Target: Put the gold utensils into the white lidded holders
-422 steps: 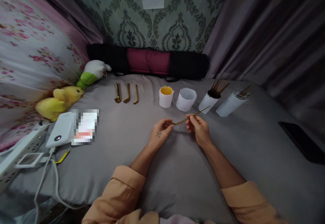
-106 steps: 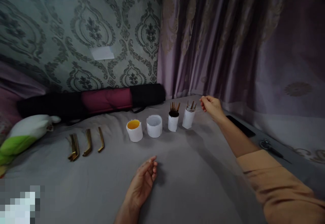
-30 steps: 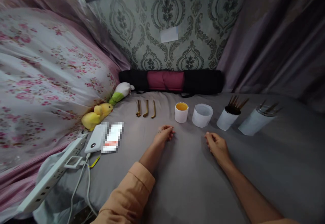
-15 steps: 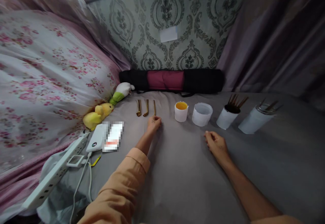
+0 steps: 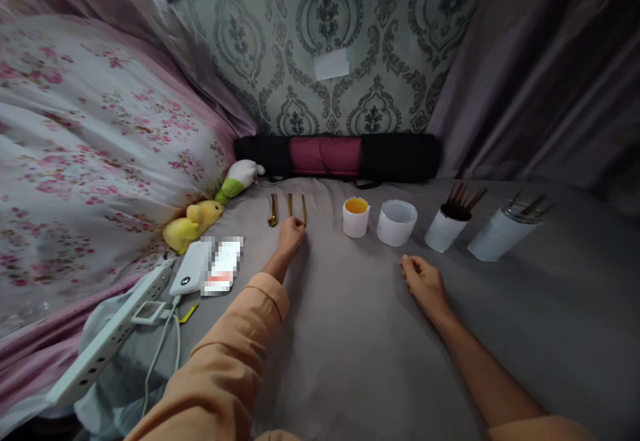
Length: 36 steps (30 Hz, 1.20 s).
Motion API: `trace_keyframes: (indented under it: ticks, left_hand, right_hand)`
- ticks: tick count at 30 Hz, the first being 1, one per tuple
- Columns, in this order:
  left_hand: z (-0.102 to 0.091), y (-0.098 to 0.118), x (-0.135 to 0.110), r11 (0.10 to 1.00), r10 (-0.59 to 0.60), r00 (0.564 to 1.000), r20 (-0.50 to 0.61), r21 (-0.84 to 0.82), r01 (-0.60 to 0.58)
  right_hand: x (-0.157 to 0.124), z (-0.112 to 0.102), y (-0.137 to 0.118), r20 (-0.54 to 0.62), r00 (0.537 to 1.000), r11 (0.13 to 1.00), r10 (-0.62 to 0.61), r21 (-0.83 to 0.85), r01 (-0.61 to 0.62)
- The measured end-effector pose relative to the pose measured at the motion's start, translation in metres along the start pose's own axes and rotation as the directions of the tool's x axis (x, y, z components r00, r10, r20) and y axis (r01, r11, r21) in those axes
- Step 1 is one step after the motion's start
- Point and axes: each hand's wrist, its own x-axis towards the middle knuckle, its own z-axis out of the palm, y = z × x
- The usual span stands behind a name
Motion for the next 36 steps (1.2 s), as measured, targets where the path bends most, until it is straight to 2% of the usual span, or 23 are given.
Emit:
trace_keyframes:
  ticks: [15, 36]
  left_hand:
    - [0.009, -0.001, 0.014, 0.983, 0.098, 0.995, 0.027, 0.156, -0.101]
    - [0.011, 0.000, 0.018, 0.973, 0.076, 0.996, 0.054, 0.213, -0.086]
  right_hand:
    - [0.000, 0.002, 0.005, 0.000, 1.000, 1.000, -0.020, -0.023, 0.020]
    - [0.000, 0.000, 0.002, 0.003, 1.000, 1.000, -0.003, -0.026, 0.003]
